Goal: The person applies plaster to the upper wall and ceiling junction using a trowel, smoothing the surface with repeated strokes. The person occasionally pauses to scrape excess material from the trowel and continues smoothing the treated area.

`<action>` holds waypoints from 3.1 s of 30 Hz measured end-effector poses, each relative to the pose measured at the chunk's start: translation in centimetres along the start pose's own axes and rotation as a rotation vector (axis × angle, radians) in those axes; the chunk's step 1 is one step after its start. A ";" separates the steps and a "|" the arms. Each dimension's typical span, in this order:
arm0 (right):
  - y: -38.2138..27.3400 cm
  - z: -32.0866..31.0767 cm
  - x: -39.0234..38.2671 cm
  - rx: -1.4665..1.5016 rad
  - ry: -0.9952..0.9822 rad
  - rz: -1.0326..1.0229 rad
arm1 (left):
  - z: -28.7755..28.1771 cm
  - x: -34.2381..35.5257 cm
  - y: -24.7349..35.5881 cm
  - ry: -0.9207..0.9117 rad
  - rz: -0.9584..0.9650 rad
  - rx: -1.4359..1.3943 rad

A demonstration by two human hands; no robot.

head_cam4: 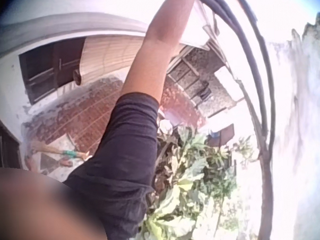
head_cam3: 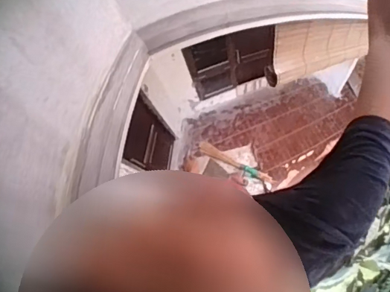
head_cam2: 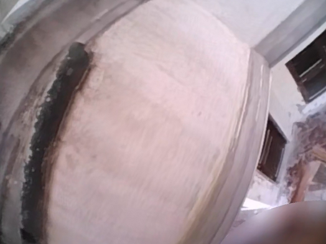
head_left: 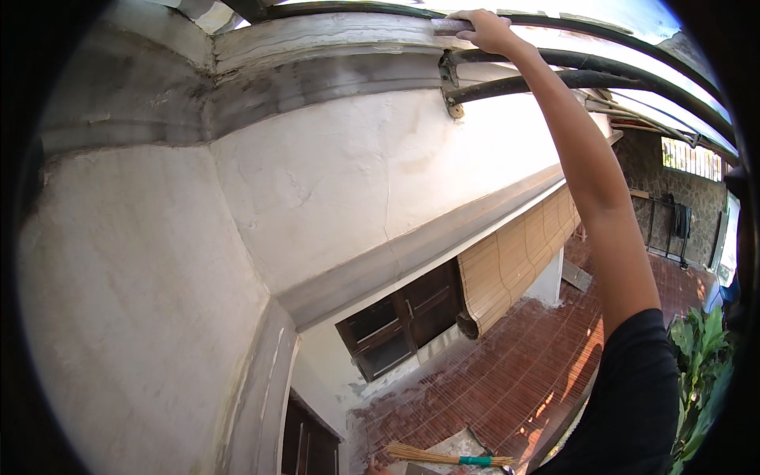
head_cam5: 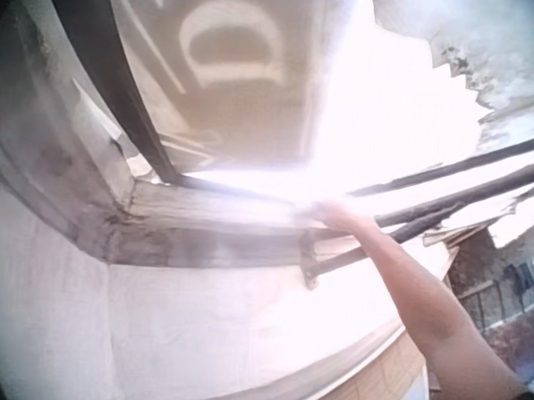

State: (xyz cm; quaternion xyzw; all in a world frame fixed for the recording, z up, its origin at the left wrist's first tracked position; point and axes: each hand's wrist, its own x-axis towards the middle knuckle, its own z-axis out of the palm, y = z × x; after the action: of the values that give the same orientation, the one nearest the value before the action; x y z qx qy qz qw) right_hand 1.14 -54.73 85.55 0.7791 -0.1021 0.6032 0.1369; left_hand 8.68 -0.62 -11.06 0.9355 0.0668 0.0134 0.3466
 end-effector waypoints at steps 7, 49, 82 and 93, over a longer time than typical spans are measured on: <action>-1.8 0.5 -0.4 0.205 0.138 -0.394 | 0.3 0.7 0.9 0.011 -0.012 -0.021; -5.8 -2.7 -3.0 0.233 0.013 -0.325 | 0.0 1.7 2.3 0.025 -0.028 -0.033; -2.9 0.0 0.1 -0.216 -0.060 -0.172 | -0.1 2.7 1.8 0.036 -0.002 -0.051; -2.0 0.4 0.1 0.055 0.126 -0.309 | 0.1 2.9 2.0 0.043 0.013 -0.051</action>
State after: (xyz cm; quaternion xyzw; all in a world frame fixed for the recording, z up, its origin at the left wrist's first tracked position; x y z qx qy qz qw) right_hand 2.22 -53.02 85.39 0.7497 0.0441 0.6251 0.2126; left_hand 11.83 -1.74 -9.89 0.9264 0.0678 0.0376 0.3686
